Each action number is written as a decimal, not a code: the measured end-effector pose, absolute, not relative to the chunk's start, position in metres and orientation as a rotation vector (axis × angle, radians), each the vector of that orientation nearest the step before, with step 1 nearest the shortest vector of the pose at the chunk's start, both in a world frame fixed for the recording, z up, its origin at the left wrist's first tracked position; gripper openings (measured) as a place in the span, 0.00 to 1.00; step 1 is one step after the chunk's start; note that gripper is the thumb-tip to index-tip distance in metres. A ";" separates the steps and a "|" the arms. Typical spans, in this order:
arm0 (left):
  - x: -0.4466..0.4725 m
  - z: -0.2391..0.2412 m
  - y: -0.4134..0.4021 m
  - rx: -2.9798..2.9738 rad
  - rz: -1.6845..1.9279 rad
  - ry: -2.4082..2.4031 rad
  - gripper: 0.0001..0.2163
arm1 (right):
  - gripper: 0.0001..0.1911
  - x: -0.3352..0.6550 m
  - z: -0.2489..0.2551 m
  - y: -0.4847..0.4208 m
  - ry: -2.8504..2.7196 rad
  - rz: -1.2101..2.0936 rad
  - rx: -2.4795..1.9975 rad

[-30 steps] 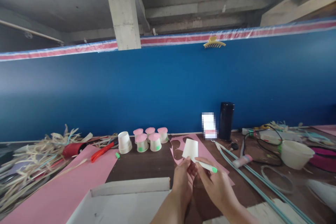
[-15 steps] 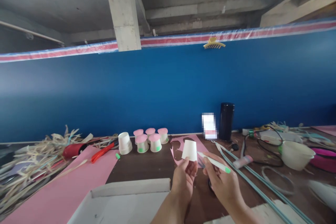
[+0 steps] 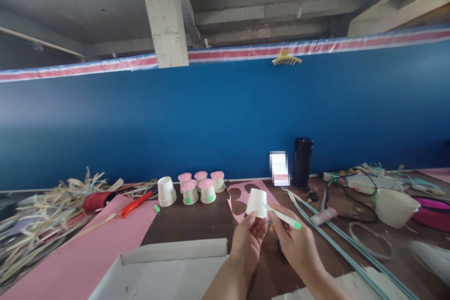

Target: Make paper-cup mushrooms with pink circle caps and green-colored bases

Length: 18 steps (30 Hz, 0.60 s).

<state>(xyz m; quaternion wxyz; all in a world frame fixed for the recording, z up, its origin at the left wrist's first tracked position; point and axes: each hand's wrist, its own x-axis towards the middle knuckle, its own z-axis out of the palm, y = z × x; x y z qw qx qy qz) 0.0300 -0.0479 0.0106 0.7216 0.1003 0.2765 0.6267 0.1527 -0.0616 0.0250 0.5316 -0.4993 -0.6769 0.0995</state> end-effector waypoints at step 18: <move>0.031 0.012 -0.048 0.237 1.356 0.614 0.04 | 0.18 0.154 0.020 -0.058 -1.580 0.238 -1.195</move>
